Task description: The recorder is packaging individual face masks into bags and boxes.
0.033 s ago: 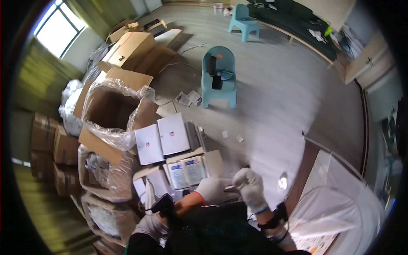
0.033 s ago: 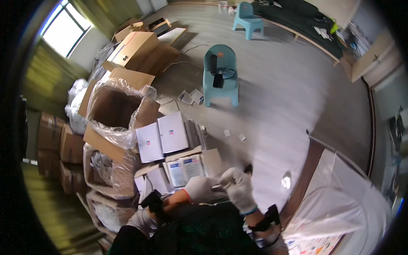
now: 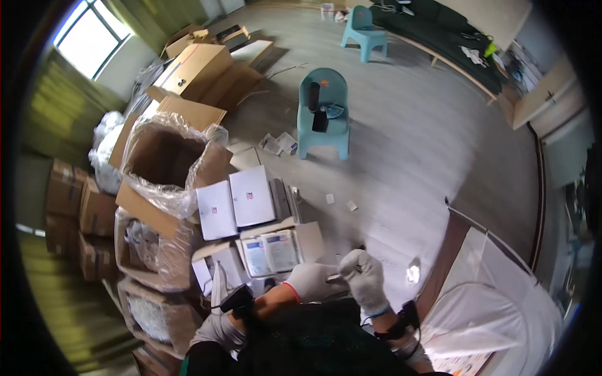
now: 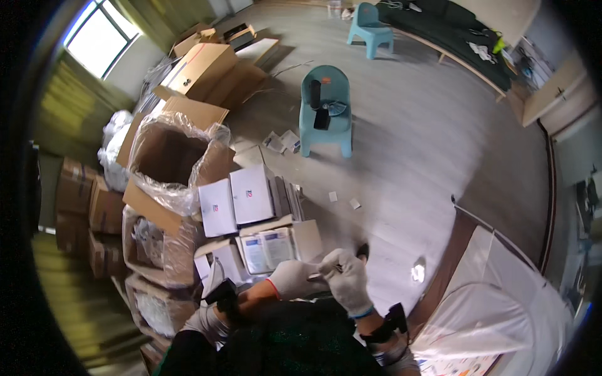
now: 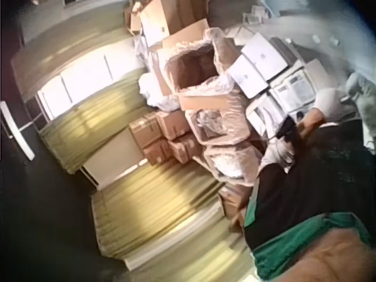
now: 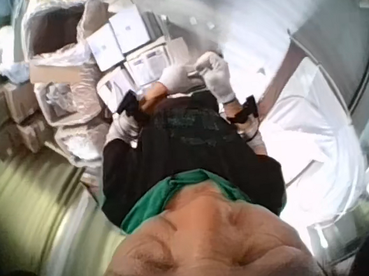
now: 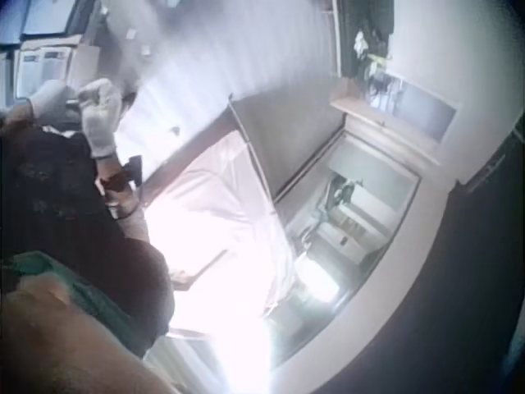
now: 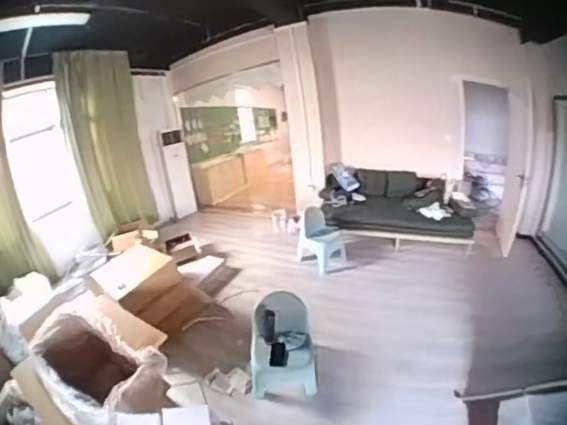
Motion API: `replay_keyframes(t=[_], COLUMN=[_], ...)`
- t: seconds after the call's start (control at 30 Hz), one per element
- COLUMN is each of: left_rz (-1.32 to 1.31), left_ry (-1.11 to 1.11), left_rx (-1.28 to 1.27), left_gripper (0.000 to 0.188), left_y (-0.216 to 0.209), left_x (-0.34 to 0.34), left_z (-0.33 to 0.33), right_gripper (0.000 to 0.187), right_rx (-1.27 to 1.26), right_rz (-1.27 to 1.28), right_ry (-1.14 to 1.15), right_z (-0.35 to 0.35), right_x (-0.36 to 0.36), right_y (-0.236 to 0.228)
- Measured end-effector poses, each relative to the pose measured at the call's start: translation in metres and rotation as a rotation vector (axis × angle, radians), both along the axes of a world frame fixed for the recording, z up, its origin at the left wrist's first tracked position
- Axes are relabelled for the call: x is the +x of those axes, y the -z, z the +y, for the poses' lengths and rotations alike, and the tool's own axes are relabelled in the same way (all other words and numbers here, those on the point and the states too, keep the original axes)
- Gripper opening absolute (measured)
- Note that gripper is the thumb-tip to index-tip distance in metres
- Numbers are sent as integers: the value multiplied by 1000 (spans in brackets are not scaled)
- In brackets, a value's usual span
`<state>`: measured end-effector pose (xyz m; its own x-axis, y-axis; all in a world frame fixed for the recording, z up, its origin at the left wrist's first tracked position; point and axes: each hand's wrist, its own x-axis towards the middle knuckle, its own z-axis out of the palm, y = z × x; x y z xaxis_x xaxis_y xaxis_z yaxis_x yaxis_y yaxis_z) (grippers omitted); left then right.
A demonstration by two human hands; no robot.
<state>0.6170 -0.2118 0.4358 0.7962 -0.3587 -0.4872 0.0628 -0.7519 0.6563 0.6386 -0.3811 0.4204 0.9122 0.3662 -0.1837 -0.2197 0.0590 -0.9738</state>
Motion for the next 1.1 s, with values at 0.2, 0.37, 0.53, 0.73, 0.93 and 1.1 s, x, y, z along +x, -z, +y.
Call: replay_keyframes(t=[0.2,0.37,0.53,0.73,0.93,1.1], left_rz=[-196,-145,-214,-182,-184,-286], left_ry=[100,216,89,-307,-597,-965], left_rx=[145,114,38,-39,-254,-268], left_gripper=[23,24,28,32,30,31], left_y=[22,42,36,16,27,23], left_x=[64,119,144,185,224,265], left_z=[-131,-191,-189,-117,1,104], right_gripper=[17,17,17,18,18,16], right_rx=[-55,-29,-46,33,-59,-83], right_rz=[285,508,484,239,-126,-64], right_ry=[215,314,209,-98,-495,-665], right_z=[-109,-169,-180,-108,43,178], right_x=[65,107,145,240,333,392], right_y=[43,70,72,31,-40,-34])
